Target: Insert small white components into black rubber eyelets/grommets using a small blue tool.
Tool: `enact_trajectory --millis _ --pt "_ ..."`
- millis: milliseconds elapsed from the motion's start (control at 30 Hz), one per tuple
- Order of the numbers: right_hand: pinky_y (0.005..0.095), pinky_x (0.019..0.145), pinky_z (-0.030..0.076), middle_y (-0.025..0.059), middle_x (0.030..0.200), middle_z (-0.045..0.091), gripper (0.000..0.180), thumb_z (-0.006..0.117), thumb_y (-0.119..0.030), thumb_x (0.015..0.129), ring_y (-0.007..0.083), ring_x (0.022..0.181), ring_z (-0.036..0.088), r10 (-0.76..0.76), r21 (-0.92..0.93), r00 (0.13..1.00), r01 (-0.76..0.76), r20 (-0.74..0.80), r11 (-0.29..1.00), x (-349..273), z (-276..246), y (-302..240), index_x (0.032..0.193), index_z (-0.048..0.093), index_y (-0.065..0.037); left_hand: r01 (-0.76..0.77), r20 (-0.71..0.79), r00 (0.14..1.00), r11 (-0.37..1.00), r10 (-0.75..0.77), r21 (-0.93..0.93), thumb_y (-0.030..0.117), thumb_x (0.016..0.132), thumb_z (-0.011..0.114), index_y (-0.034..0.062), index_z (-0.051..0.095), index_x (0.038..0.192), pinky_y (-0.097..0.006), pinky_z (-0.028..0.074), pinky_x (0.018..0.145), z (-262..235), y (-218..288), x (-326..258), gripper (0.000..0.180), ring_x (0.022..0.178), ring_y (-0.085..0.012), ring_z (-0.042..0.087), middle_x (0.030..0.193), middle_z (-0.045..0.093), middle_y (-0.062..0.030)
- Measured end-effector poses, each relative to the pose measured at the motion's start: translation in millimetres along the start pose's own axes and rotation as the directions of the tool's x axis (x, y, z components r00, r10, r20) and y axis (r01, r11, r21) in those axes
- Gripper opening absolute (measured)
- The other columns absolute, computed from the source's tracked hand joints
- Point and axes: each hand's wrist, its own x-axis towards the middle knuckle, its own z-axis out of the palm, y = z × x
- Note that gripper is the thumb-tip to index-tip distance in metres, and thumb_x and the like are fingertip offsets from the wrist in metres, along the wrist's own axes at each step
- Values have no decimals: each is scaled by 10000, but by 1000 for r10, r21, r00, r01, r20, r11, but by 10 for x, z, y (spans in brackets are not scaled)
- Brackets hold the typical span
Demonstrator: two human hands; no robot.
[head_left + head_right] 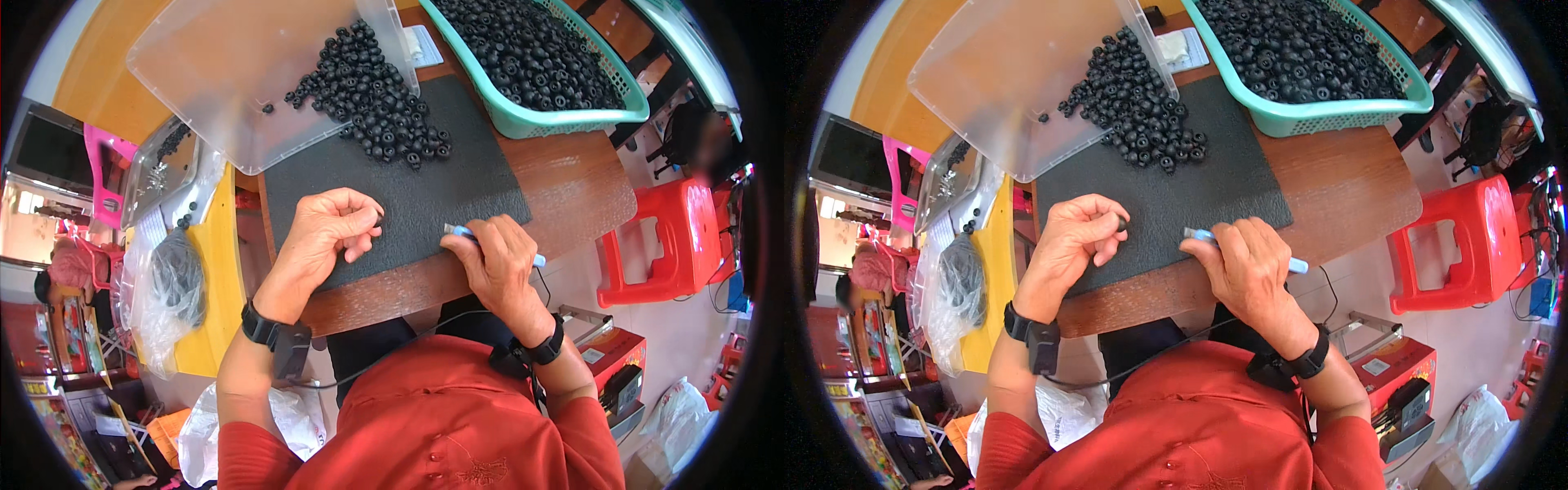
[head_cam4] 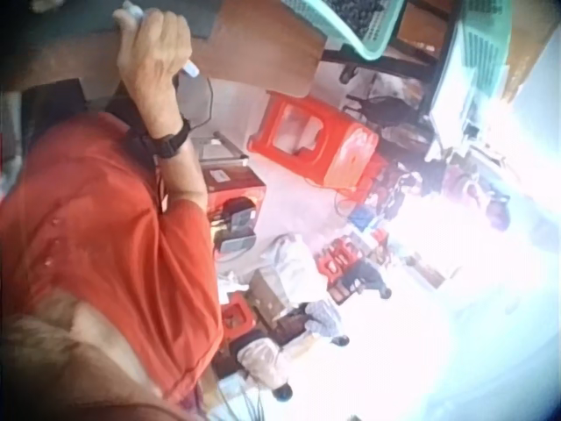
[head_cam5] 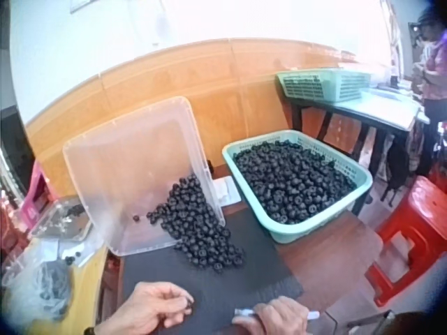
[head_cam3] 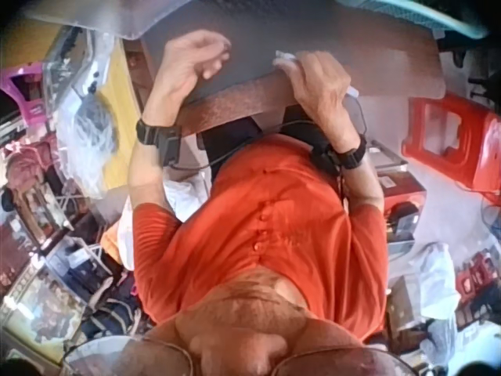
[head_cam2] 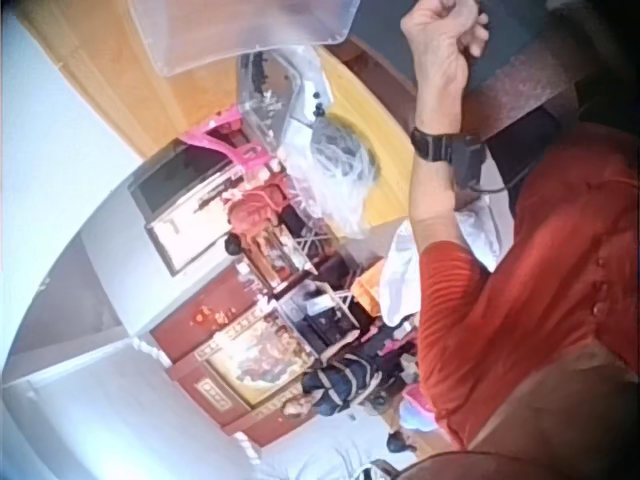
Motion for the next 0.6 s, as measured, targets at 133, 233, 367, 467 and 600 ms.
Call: enact_trajectory --millis 133,233,367,467,600 --pt "381 511 417 84 668 539 307 825 -209 739 274 580 529 18 169 1000 -15 -15 985 85 42 -165 828 588 -35 55 58 998 916 -35 -398 120 918 677 -58 647 1022 -223 425 460 167 -8 -270 208 549 -118 583 804 661 -129" --pt "376 511 421 89 679 542 317 829 -207 728 278 578 529 0 242 1000 0 3 970 164 31 -312 850 598 -29 13 60 998 871 19 -491 146 926 672 -56 635 1063 -226 436 479 295 -20 -406 247 567 -121 587 836 665 -135" --pt "370 515 429 93 688 548 326 830 -198 722 279 584 534 -28 256 1000 26 5 966 190 50 -389 865 600 -16 -65 65 991 838 119 -543 198 933 667 -40 634 1076 -227 430 475 364 -75 -482 280 575 -119 586 852 670 -117" --pt "369 512 426 91 684 546 328 833 -191 713 276 579 529 -28 262 1000 25 7 965 187 53 -424 865 601 -16 -45 71 992 822 104 -568 217 927 676 -30 635 1070 -226 426 470 377 -104 -502 288 571 -116 580 840 664 -89" --pt "366 508 423 88 674 540 330 837 -184 698 271 572 525 -21 265 1000 20 2 964 164 74 -452 853 598 -18 -67 31 994 816 104 -574 219 926 680 -26 636 1061 -215 399 457 429 -148 -519 283 561 -106 561 821 652 -65"
